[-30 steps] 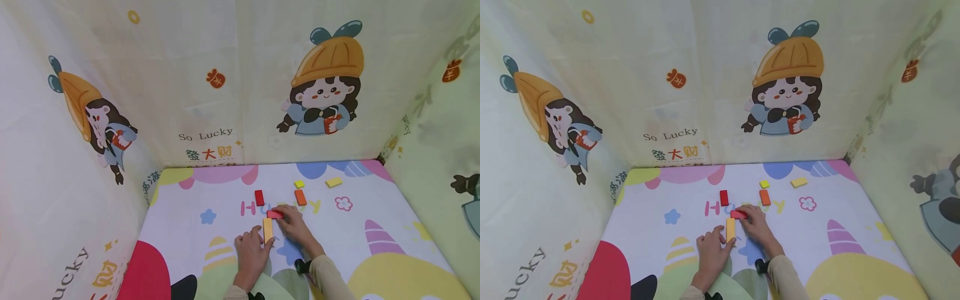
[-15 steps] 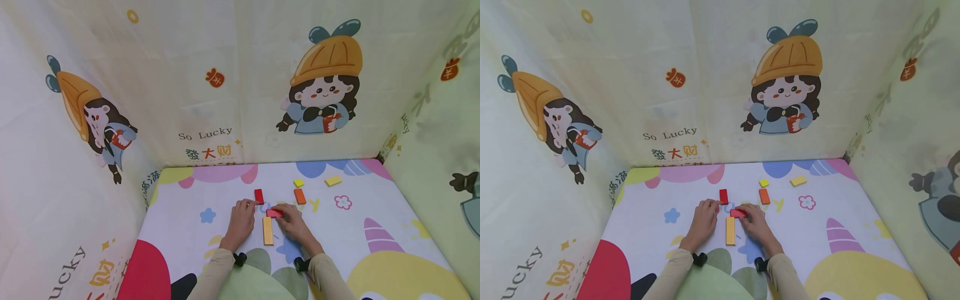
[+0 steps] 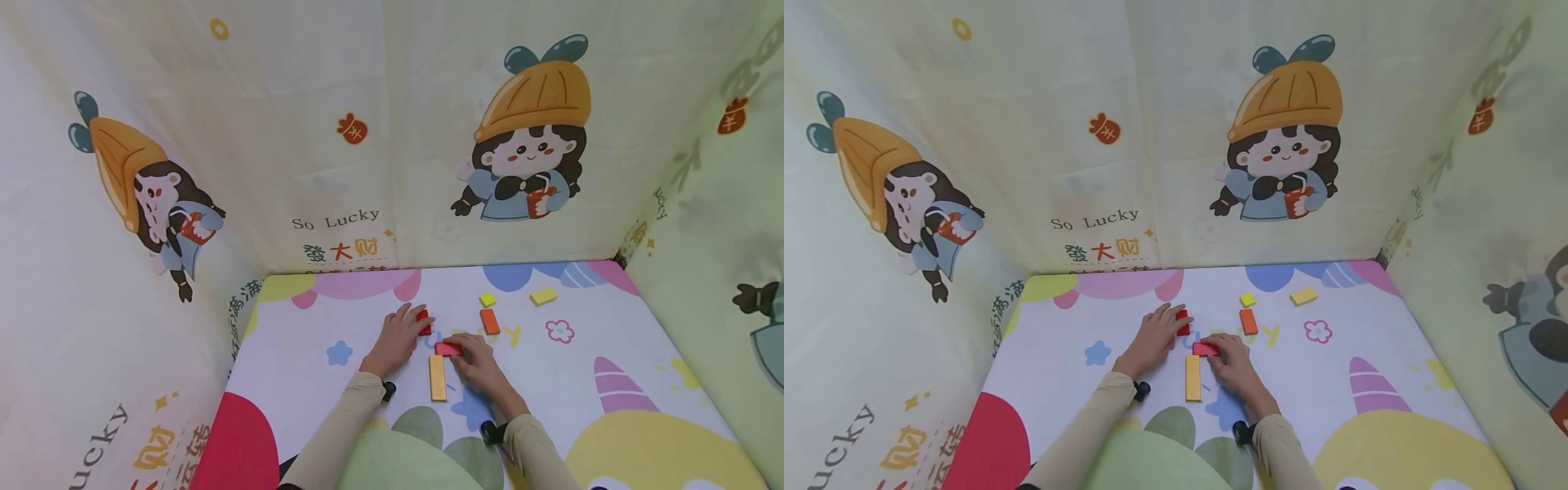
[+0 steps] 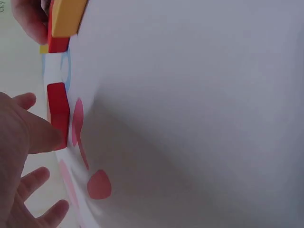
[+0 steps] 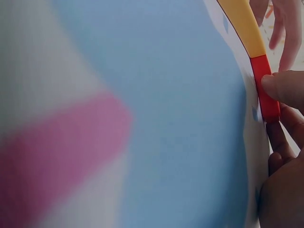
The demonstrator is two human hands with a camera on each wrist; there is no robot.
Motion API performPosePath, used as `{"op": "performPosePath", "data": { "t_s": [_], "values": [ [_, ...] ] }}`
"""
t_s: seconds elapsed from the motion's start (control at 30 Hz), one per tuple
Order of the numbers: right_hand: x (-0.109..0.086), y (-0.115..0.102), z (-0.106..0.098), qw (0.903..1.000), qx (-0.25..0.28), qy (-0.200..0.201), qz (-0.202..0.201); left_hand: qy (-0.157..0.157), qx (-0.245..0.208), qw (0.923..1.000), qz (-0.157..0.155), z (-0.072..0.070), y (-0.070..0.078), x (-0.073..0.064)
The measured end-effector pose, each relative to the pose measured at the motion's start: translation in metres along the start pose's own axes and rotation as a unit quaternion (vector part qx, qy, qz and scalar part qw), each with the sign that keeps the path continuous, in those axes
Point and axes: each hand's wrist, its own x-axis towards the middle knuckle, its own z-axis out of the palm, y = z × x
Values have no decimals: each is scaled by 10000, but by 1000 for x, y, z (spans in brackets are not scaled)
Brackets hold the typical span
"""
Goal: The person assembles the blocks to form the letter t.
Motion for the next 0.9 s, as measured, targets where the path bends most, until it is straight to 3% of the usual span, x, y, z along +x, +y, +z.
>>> {"op": "performPosePath", "data": {
  "t_s": [0.17,0.33,0.63,0.9],
  "values": [
    [-1,-1,0,9996,-237,67,-133,-258,98,9995,150,6,-6,12],
    [0,-1,1,9985,-493,98,-222,-377,16,9992,102,8,-10,16],
    [0,4,3,9978,-452,239,-412,-503,-16,9986,-133,3,-11,13],
    [-1,5,4,9983,-297,285,-407,-497,-111,9980,-386,-1,-13,-2]
  ]
}}
